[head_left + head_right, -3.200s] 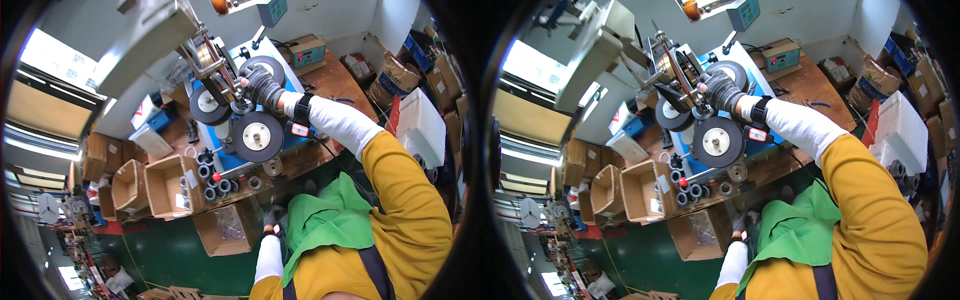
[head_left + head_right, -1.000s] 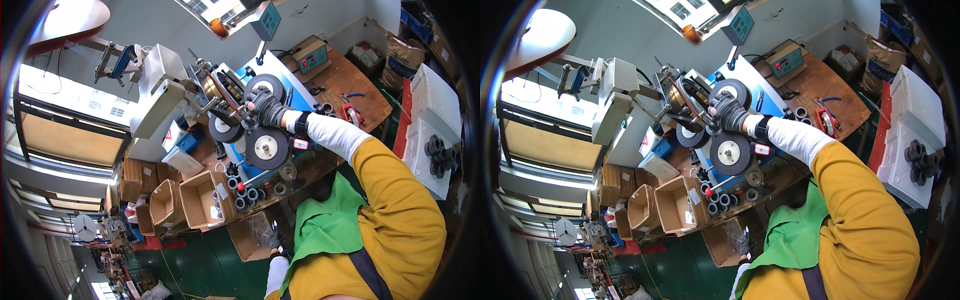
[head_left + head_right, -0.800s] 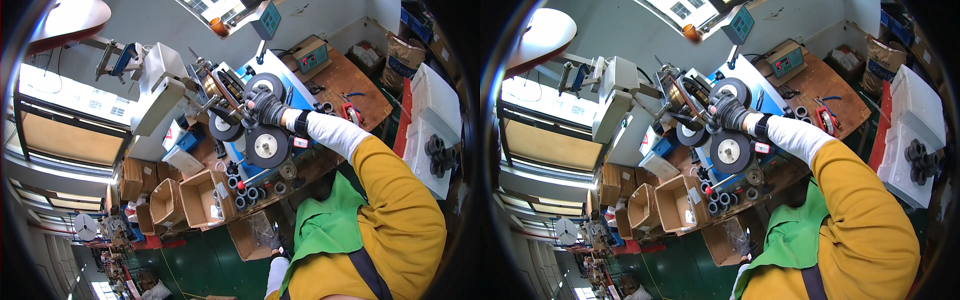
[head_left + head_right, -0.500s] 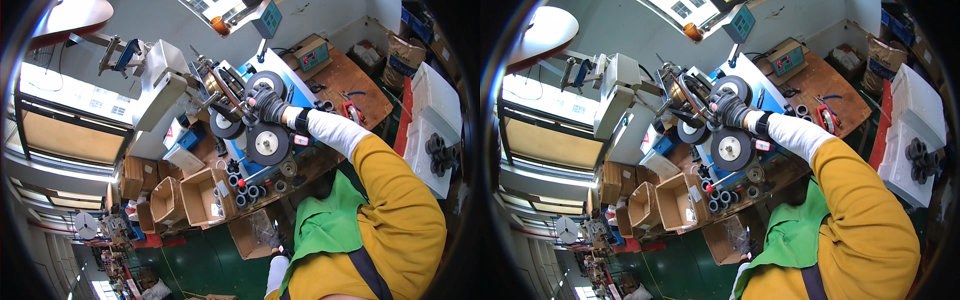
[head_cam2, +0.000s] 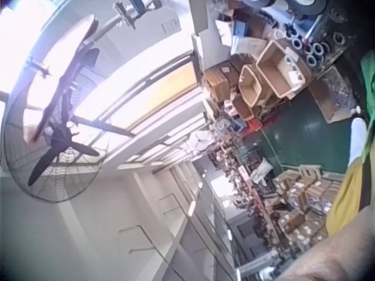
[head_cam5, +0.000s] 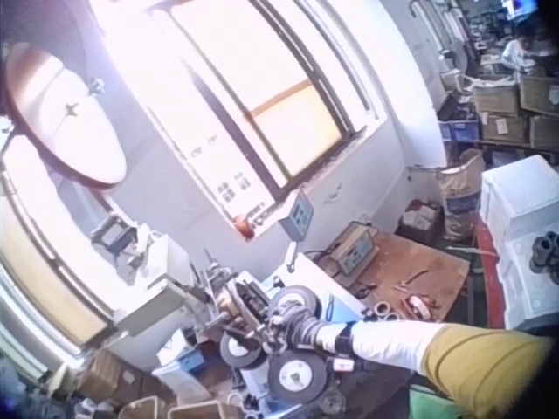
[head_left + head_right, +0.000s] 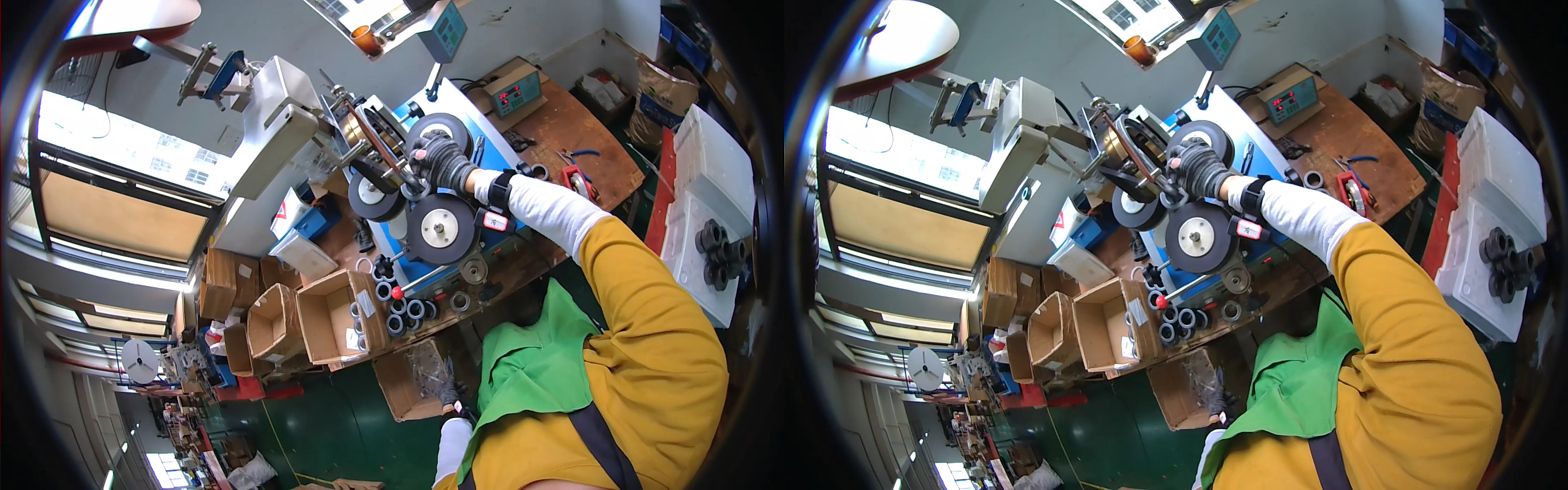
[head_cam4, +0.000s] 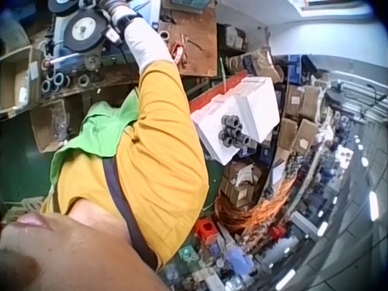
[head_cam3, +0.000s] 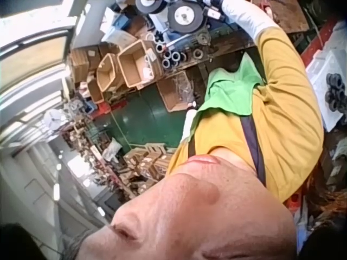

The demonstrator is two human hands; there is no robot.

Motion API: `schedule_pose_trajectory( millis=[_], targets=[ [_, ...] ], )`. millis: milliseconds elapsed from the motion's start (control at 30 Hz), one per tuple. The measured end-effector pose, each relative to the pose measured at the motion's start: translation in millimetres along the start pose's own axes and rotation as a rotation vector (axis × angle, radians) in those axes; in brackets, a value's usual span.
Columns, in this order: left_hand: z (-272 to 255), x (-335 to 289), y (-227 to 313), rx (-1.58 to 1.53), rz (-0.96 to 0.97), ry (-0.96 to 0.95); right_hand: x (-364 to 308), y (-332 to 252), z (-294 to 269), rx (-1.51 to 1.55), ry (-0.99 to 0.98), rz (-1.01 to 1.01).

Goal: Processing cylindrical metal components on a finishing machine and organizing them into a foam-lined tray.

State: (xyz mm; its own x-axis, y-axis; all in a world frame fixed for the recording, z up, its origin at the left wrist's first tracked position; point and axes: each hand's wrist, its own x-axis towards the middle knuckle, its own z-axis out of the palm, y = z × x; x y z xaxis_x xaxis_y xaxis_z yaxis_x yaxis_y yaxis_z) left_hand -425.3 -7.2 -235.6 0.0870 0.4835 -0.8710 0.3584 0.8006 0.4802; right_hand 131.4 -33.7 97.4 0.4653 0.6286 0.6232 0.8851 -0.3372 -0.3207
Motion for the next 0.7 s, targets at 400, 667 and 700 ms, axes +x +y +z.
schedule_pose_trajectory(
  millis=[400, 667, 700],
  targets=[
    [53.8, -132.0, 74.5, -0.546, 0.262, -0.488, -88.5, 1.1, -82.6, 1.358, -0.477, 0.586],
    [204.8, -233.5, 137.3, 0.218, 0.41, -1.036, -240.4, -100.0, -54.0, 1.089, -0.84, 0.318],
    [210.4, -225.0, 132.2, 0.253, 0.352, -1.058, -248.1, -98.8, -53.0, 1.133, -0.875, 0.466]
  ],
)
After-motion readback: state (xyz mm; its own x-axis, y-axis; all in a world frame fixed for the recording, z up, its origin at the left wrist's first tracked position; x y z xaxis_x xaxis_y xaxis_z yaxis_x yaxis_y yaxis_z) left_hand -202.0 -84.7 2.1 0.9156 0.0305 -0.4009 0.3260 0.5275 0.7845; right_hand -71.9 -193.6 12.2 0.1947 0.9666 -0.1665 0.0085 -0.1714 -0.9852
